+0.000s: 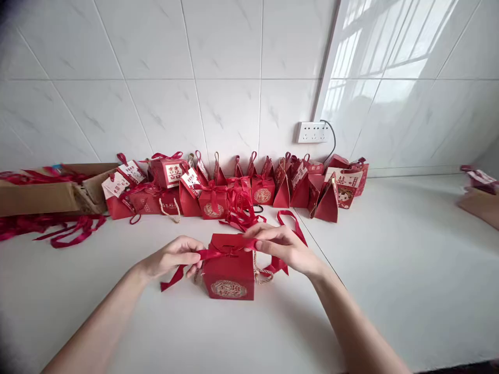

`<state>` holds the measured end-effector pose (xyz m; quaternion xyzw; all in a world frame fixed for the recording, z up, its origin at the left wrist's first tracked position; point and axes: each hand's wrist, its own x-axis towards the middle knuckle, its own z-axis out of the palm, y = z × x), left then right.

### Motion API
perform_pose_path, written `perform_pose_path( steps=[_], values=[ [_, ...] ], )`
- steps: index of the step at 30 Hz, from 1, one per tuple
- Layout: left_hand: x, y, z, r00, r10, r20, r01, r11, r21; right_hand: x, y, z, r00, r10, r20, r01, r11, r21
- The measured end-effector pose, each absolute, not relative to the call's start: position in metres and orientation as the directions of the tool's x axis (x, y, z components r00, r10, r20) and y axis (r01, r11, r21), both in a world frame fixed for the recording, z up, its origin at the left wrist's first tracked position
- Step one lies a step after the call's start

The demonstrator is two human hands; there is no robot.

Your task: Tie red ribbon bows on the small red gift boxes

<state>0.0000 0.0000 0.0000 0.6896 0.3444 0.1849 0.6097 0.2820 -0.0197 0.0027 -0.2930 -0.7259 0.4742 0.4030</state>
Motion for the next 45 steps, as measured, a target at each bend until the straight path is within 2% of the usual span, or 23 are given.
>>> perform_pose_path(
  steps=[5, 11, 16, 24, 29, 33, 37, 45],
  values=[
    [0.008, -0.004, 0.005, 0.564, 0.824, -0.059, 0.166, -0.043, 0.985, 0.255, -0.024, -0.001, -0.49, 0.83, 0.266, 0.103, 0.358, -0.928],
    [0.023, -0.005, -0.013, 0.458, 0.884, 0.089, 0.104, -0.153, 0.983, 0.236, -0.024, -0.016, -0.366, 0.861, 0.354, 0.107, 0.417, -0.903],
    [0.033, -0.008, -0.023, 0.426, 0.899, 0.101, -0.003, -0.111, 0.994, 0.228, -0.026, -0.026, -0.202, 0.905, 0.375, 0.085, 0.398, -0.913],
    [0.033, -0.008, -0.021, 0.439, 0.889, 0.127, -0.041, -0.122, 0.992, 0.233, -0.026, -0.024, -0.252, 0.897, 0.362, 0.094, 0.395, -0.914],
    [0.033, -0.008, -0.022, 0.383, 0.917, 0.11, -0.079, -0.087, 0.993, 0.237, -0.026, -0.02, -0.253, 0.909, 0.331, 0.105, 0.366, -0.925],
    [0.035, -0.009, -0.027, 0.319, 0.928, 0.191, -0.081, -0.174, 0.981, 0.238, -0.028, -0.019, -0.266, 0.927, 0.266, 0.072, 0.295, -0.953],
    [0.035, -0.01, -0.028, 0.239, 0.935, 0.264, -0.024, -0.266, 0.964, 0.239, -0.029, -0.021, -0.231, 0.936, 0.265, 0.076, 0.289, -0.954],
    [0.032, -0.014, -0.019, 0.387, 0.895, 0.224, 0.131, -0.293, 0.947, 0.238, -0.022, -0.025, -0.133, 0.932, 0.338, 0.132, 0.354, -0.926]
  ],
)
